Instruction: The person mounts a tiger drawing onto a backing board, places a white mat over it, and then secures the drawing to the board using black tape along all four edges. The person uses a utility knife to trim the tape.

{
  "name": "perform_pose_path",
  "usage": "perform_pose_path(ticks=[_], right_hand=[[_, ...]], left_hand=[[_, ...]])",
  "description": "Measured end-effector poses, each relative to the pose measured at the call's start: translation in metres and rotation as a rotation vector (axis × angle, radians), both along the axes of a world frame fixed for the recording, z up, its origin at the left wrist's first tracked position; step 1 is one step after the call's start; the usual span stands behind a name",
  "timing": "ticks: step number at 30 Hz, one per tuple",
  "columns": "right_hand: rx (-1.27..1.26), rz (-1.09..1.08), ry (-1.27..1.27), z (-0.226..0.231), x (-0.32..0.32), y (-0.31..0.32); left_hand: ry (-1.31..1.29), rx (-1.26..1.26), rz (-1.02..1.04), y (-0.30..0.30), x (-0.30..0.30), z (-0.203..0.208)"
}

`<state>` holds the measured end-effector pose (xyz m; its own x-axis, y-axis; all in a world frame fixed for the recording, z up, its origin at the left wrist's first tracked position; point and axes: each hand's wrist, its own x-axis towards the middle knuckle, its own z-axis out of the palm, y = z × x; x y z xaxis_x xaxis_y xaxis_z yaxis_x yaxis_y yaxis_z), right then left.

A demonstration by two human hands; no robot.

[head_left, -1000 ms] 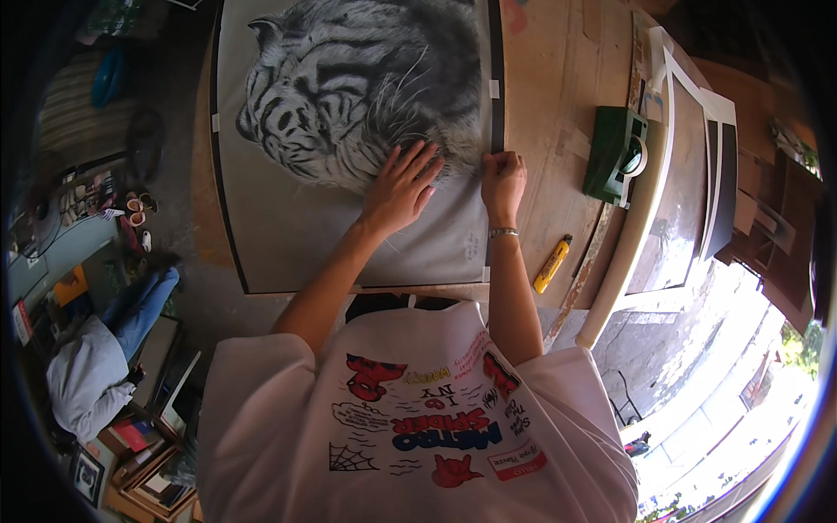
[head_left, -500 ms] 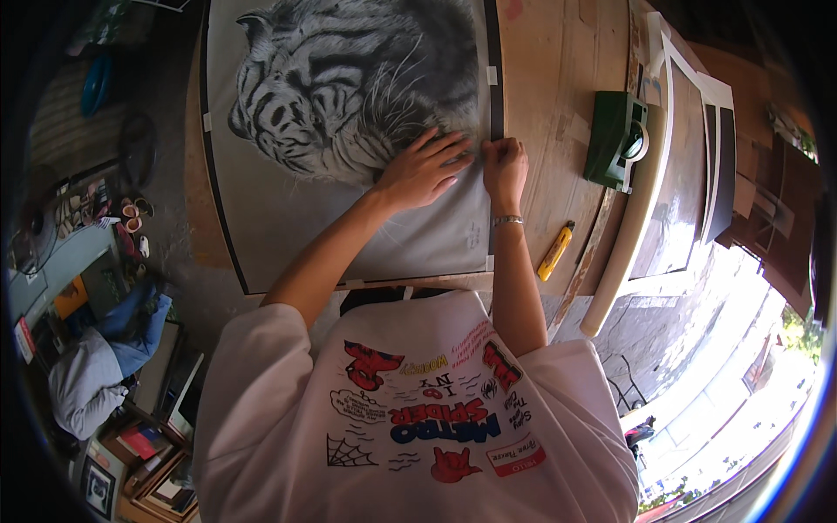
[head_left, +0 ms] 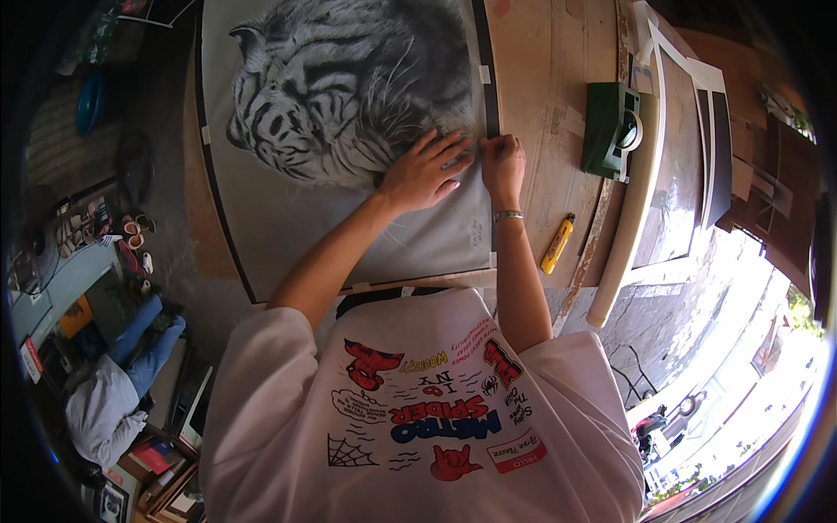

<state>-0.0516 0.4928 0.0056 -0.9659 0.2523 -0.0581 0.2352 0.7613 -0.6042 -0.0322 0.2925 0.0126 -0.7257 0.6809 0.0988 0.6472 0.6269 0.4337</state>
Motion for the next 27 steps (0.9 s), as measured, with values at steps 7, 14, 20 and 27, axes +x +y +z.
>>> perform_pose_path(ticks=[7,14,20,27], right_hand=[[-0.047,-0.013,-0.003,-0.003,-0.002,0.003],[-0.049,-0.011,-0.059,0.005,-0.002,0.003],[-0.262,-0.053,0.007,0.01,0.013,0.024],[-0.135,0.016,-0.15,0.007,0.042,0.048]], left_hand=[[-0.022,-0.02,-0.052,0.004,0.042,0.002],[-0.123,0.185,0.262,0.009,0.025,0.015],[-0.281,0.574,0.541,-0.017,0.061,0.037],[-1.061,0.579,0.921,-0.055,0.236,0.055]])
